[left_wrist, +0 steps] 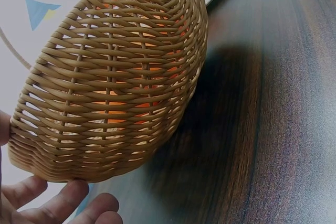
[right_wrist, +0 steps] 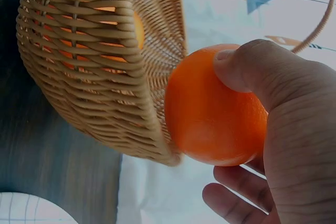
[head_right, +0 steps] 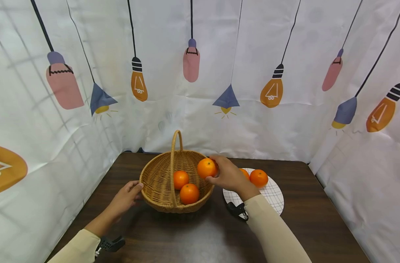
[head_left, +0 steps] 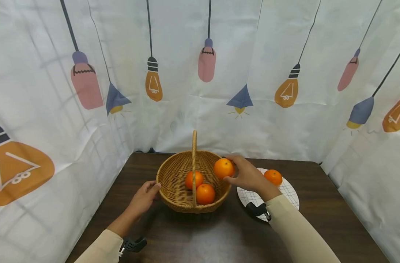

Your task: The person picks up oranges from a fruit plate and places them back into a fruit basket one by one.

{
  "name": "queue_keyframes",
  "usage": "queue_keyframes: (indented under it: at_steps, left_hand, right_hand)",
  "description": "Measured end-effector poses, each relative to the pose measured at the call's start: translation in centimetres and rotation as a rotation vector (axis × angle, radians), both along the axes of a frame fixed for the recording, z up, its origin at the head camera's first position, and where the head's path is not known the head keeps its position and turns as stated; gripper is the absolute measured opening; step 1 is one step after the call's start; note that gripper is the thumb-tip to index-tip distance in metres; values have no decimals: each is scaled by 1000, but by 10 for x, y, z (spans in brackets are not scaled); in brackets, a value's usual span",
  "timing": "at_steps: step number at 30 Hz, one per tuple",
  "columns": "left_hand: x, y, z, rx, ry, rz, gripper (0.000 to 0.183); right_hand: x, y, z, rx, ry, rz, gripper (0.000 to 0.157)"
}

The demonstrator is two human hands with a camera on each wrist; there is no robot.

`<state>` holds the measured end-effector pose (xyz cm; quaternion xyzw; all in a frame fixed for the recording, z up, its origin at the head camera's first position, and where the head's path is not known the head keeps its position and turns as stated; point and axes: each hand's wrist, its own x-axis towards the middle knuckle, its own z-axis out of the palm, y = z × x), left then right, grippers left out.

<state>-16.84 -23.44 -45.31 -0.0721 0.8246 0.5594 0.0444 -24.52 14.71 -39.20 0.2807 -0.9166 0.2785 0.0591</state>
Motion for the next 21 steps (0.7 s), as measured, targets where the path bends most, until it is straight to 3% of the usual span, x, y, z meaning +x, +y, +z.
queue_keyframes:
  at_steps: [9,14,21]
  left_hand:
    - [0,-1,-2,3,0,-2,66]
    - [0,-2,-3,4,-4,2,75]
    - [0,-2,-5,-7,-7,2,75]
  right_hand:
    - [2,-12,-6,8,-54,-17,78]
    - [2,-16,-9,47,-44,-32,78]
    - [-1,-20,-14,82,-26,-26,78]
